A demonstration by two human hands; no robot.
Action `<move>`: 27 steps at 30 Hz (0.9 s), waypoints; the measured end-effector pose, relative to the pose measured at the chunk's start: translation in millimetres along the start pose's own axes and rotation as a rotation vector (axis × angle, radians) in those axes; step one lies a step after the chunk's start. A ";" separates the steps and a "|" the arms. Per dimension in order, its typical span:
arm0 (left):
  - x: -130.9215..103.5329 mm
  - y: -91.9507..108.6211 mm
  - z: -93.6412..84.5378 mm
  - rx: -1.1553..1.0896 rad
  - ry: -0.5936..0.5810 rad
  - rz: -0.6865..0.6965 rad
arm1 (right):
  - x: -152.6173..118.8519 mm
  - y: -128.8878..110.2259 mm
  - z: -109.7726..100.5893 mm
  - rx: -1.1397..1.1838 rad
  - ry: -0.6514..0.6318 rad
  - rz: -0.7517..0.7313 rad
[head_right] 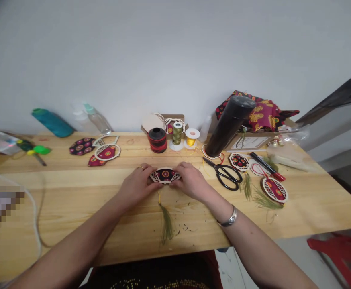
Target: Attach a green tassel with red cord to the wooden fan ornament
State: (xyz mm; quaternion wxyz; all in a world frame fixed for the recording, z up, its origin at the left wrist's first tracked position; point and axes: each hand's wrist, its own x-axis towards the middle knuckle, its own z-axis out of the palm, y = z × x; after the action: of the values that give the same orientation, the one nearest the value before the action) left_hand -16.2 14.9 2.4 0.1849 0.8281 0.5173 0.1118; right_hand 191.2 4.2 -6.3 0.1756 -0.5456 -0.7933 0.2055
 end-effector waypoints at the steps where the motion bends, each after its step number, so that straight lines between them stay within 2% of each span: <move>1: -0.1 0.8 -0.4 0.003 -0.001 -0.001 | 0.3 -2.1 -1.4 -0.008 -0.009 0.002; 8: -2.3 4.9 0.1 0.003 0.016 -0.020 | 1.9 -17.5 -8.3 -0.043 -0.047 0.056; 14: 0.6 3.4 0.1 -0.040 0.009 -0.010 | 3.7 -20.9 -9.0 -0.088 -0.060 0.074; 21: 5.9 2.8 -4.1 -0.127 0.139 -0.148 | 4.3 -18.1 -8.5 -0.120 -0.065 0.074; 27: 5.8 -1.9 1.5 -0.184 0.146 -0.175 | 3.6 -16.9 -8.6 -0.107 -0.060 0.062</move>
State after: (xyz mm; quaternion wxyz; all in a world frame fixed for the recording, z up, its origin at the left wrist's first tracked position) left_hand -14.6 20.6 0.2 0.2311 0.7491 0.5871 0.2021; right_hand 180.9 3.3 10.0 0.1159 -0.5722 -0.7907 0.1842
